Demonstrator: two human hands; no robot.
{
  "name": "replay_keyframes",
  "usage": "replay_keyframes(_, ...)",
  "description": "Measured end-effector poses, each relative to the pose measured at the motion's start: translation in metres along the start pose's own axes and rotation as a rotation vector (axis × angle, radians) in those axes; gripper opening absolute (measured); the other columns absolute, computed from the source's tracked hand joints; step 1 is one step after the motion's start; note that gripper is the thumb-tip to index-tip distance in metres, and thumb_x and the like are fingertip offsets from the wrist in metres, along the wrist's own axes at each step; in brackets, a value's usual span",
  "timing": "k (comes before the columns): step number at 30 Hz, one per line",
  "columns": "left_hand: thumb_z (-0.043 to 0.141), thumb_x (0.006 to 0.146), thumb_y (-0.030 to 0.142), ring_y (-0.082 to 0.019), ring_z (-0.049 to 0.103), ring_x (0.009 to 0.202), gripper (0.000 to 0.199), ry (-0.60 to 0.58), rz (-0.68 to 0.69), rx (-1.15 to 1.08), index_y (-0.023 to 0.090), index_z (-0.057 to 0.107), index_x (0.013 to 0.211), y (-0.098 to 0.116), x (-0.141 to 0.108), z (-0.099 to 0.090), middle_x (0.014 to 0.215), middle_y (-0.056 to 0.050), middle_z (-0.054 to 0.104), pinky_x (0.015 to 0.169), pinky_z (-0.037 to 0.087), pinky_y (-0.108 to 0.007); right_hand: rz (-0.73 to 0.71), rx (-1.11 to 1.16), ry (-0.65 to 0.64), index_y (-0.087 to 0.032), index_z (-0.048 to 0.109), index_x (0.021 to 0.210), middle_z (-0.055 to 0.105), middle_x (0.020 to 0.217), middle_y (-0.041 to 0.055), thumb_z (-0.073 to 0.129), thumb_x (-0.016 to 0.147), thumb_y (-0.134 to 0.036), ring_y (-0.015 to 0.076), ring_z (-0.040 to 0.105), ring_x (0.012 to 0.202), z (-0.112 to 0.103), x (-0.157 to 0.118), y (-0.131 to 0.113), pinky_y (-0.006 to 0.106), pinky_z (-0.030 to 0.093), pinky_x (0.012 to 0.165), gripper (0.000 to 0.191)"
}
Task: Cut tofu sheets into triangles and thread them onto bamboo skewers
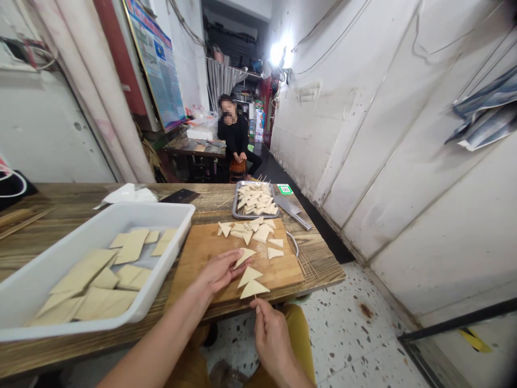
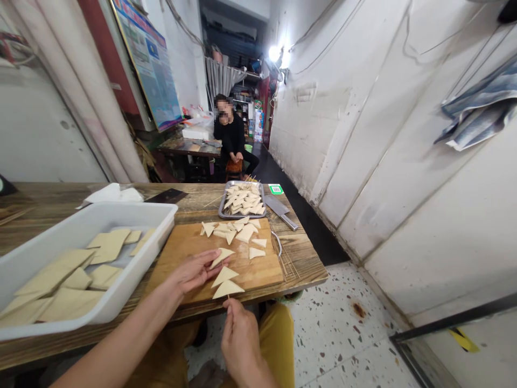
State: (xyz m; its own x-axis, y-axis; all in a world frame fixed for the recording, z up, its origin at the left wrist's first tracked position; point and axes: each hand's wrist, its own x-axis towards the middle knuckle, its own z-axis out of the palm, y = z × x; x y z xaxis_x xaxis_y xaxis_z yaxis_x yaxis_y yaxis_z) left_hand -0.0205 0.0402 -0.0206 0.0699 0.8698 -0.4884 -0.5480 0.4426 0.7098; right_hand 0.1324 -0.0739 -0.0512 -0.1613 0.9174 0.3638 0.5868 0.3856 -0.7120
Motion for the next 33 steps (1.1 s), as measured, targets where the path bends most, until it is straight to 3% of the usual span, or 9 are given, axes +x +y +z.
replay_keyframes(14,0.061,0.078,0.013,-0.018,0.069,0.071,0.013,-0.054,-0.032,0.101,0.01,0.065,0.09,-0.005,-0.001,0.0,0.08,-0.011,0.071,0.062,0.056,-0.026,-0.014,-0.027,0.033,-0.015,0.06,0.093,0.067,0.071,0.007,0.028,0.093,-0.019,0.0174,0.065,0.061,0.011,0.009,0.006,0.023,0.046,0.059,0.032)
replay_keyframes(19,0.055,0.084,0.02,-0.016,0.067,0.073,0.017,-0.083,0.048,0.071,0.011,0.064,0.094,-0.002,-0.006,-0.002,0.087,-0.012,0.071,0.068,0.056,-0.028,-0.019,-0.023,0.059,-0.016,0.06,0.089,0.067,0.07,0.0061,0.027,0.093,-0.02,0.0167,0.064,0.06,0.009,0.013,0.009,0.023,0.046,0.058,0.033)
replay_keyframes(22,0.056,0.084,0.021,-0.013,0.066,0.075,0.019,-0.029,0.105,0.093,0.012,0.065,0.098,0.0,-0.01,-0.006,0.095,-0.011,0.07,0.069,0.054,-0.025,-0.018,-0.016,0.086,-0.016,0.059,0.088,0.067,0.072,0.0057,0.029,0.093,-0.02,0.0162,0.064,0.06,0.007,0.013,0.01,0.022,0.045,0.059,0.031)
replay_keyframes(24,0.059,0.082,0.024,-0.012,0.066,0.074,0.02,-0.008,0.123,0.123,0.013,0.066,0.097,-0.001,-0.012,-0.008,0.096,-0.011,0.07,0.068,0.054,-0.023,-0.025,-0.012,0.083,-0.017,0.059,0.087,0.067,0.072,0.0053,0.029,0.093,-0.02,0.0158,0.064,0.061,0.007,0.013,0.01,0.022,0.045,0.059,0.031)
replay_keyframes(28,0.069,0.073,0.027,-0.013,0.065,0.071,0.025,-0.079,0.125,0.158,0.014,0.067,0.094,-0.008,-0.013,-0.011,0.089,-0.008,0.071,0.067,0.053,-0.023,-0.027,-0.007,0.041,-0.017,0.058,0.084,0.065,0.069,0.0039,0.028,0.094,-0.021,0.0148,0.062,0.058,0.009,0.011,0.008,0.021,0.042,0.056,0.032)
replay_keyframes(33,0.075,0.065,0.025,-0.013,0.065,0.066,0.032,-0.046,0.134,0.17,0.013,0.066,0.093,-0.01,-0.013,-0.014,0.082,-0.007,0.071,0.065,0.053,-0.024,-0.012,-0.041,-0.028,-0.018,0.058,0.083,0.062,0.066,0.0021,0.034,0.093,-0.024,0.0145,0.059,0.056,0.01,0.004,0.012,0.02,0.04,0.054,0.027)
